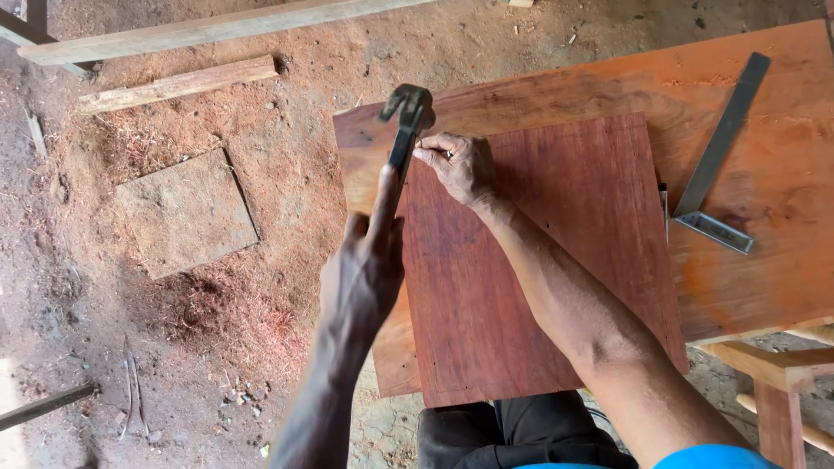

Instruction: The person aligns a try square on a plywood panel and marks a line with a pen, then picks up nails and hammers them into the panel, repositioning the panel between nails. At the end the person reaches toward a wooden stool frame on the floor.

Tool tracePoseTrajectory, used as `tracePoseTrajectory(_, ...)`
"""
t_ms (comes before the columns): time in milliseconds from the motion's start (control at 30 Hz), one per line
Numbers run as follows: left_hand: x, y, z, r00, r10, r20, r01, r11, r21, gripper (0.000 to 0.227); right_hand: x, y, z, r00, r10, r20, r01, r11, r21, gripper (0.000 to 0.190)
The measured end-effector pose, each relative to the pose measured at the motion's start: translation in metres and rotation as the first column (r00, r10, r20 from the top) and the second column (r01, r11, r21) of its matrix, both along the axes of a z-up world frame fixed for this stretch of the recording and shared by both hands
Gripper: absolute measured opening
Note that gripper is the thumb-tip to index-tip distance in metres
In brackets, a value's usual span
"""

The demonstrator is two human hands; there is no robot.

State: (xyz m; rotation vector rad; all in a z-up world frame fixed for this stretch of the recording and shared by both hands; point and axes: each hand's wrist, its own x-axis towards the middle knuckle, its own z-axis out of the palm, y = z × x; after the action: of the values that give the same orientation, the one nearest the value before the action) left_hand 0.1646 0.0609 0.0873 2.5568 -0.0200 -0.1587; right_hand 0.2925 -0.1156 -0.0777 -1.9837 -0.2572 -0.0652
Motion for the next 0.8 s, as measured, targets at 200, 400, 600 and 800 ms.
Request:
tracePoseTrajectory(200, 0.012, 0.002, -0.003, 0.999, -0.017, -0.032, 0.019, 0.997, 0.076, 0.07, 0.001, -0.002, 0.005, 0.994, -0.001, 0.107, 0.016, 0.99, -0.141, 0.014)
tracePoseTrajectory(400, 0.013, -0.002, 0.003, 0.998, -0.003, 0.069, 0.001, 1.0, 0.024, 0.07, 0.002, -0.001, -0.001, 0.994, 0.002, 0.112, 0.003, 0.999, -0.037, 0.012)
tracePoseTrajectory(600, 0.011, -0.002, 0.008, 0.999, 0.008, 0.04, -0.011, 0.998, 0.068, 0.066, 0.003, -0.002, -0.004, 0.992, 0.007, 0.128, 0.005, 0.996, -0.095, 0.011)
tracePoseTrajectory(800, 0.018, 0.001, 0.009, 0.995, -0.01, -0.098, 0.016, 0.998, 0.068, 0.071, 0.003, -0.003, -0.004, 0.986, 0.045, 0.163, -0.026, 0.992, -0.12, 0.012)
